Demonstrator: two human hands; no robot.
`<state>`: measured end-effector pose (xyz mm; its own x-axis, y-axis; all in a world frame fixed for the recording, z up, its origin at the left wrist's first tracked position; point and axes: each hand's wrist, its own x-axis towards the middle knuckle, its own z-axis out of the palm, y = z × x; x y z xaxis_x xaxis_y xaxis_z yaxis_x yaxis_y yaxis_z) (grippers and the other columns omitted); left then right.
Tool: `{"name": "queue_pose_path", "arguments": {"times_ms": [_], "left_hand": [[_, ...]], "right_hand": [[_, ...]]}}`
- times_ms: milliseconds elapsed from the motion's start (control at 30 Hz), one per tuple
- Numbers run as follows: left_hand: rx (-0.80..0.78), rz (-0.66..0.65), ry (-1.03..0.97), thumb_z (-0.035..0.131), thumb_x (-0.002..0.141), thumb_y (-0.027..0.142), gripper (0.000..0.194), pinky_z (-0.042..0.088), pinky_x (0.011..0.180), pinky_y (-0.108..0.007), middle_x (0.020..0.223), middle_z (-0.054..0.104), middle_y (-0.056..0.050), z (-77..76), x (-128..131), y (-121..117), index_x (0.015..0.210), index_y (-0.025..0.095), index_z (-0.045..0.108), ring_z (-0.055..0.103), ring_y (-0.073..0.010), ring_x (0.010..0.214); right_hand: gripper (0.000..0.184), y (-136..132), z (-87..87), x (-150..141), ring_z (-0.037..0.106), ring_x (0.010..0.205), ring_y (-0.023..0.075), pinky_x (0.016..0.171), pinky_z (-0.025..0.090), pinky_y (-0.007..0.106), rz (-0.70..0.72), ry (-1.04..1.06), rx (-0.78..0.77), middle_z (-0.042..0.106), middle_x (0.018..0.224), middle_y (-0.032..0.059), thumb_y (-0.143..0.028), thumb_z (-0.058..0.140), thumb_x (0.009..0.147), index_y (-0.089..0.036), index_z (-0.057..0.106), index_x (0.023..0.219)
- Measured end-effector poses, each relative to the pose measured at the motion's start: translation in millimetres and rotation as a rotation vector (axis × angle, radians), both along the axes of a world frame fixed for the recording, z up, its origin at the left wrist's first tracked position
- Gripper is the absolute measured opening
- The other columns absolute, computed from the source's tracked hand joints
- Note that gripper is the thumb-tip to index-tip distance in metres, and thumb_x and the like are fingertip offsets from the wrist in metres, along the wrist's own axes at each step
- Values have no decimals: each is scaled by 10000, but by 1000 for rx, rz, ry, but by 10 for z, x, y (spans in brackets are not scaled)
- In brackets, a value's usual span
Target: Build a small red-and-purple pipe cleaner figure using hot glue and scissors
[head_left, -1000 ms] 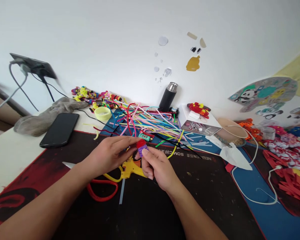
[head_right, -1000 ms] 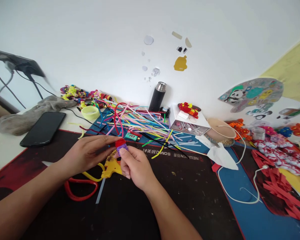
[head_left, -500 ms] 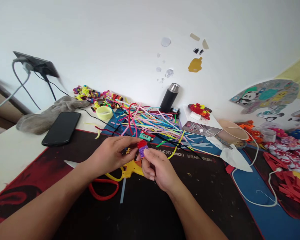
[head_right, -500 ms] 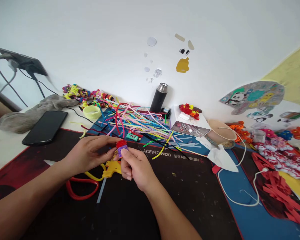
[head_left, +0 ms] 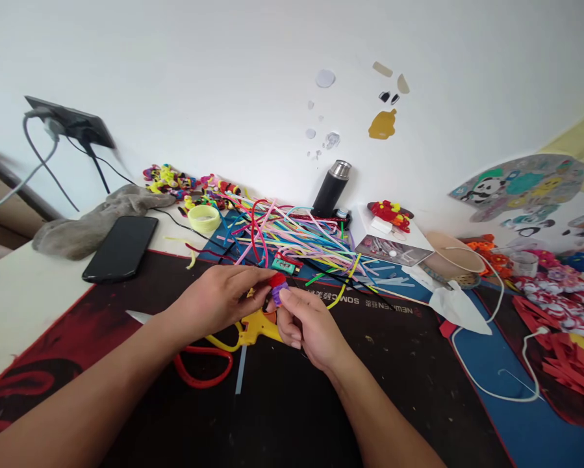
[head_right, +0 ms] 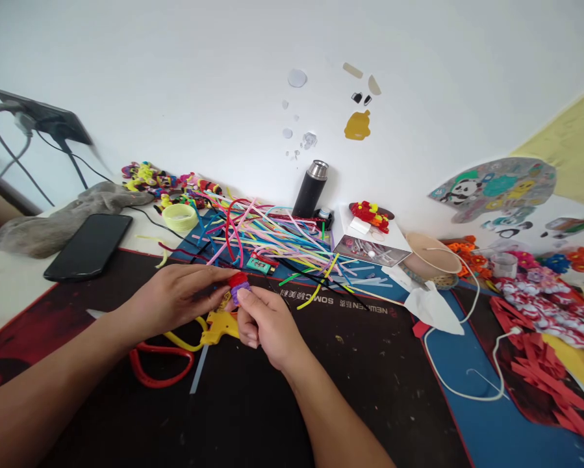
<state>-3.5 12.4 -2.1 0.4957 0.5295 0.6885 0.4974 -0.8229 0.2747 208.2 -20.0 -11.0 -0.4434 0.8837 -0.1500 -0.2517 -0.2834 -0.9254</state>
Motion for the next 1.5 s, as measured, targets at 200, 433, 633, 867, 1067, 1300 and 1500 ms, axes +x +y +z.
{"name": "queue_pose_path", "arguments": {"times_ms": [200,433,633,867,1067,1300,1500], "left_hand": [[5,24,-41,636,1060,166,159,587,650,-189,832,847,-45,-27,45,-10,1124,125,776,782,-137,636],[-89,35,-109,684,1001,144,169,611,726,-187,906,879,-49,-58,62,-24,1111,163,811,819,-152,727],[-670,-81,-398,722,1013,296,229,629,757,-231,1011,886,-62,43,81,-44,1178,182,831,815,-183,815],[-1097,-258,-686,902,898,316,401,626,858,-291,1132,865,-88,20,123,-6,1274,211,810,797,-226,999],[-1212,-316,-757,916,905,363,356,612,925,-321,1129,861,-84,-26,165,-14,1230,244,838,791,-236,1043],[-1047,-116,-860,887,925,377,382,587,941,-325,1219,819,-76,-77,65,18,1291,278,841,734,-241,1095],[-855,-20,-766,982,802,438,512,609,901,-347,1170,773,-72,21,26,49,1246,260,799,706,-256,1082]], "right_hand": [[459,-4,-14,-1,269,375,60,410,226,217,3,19,-7,404,459,-125,-613,725,993,-168,689,885],[455,-2,-1,-6,271,377,59,409,226,214,1,26,-2,410,467,-123,-610,736,991,-184,656,852],[417,3,5,7,312,388,64,431,249,222,-2,37,37,423,493,-118,-580,701,1026,-176,678,922],[363,-11,27,7,388,414,73,444,264,226,-12,-31,70,510,552,-98,-548,704,1014,-209,607,926],[381,-20,46,-3,419,434,87,442,251,228,17,-109,28,556,574,-82,-589,676,1008,-211,622,1005],[476,-3,74,-23,425,440,85,452,261,236,1,-146,59,586,604,-69,-673,683,986,-202,654,1046],[515,21,98,9,410,431,81,458,231,245,-183,-134,126,556,585,-75,-658,695,982,-168,719,1140]]}}
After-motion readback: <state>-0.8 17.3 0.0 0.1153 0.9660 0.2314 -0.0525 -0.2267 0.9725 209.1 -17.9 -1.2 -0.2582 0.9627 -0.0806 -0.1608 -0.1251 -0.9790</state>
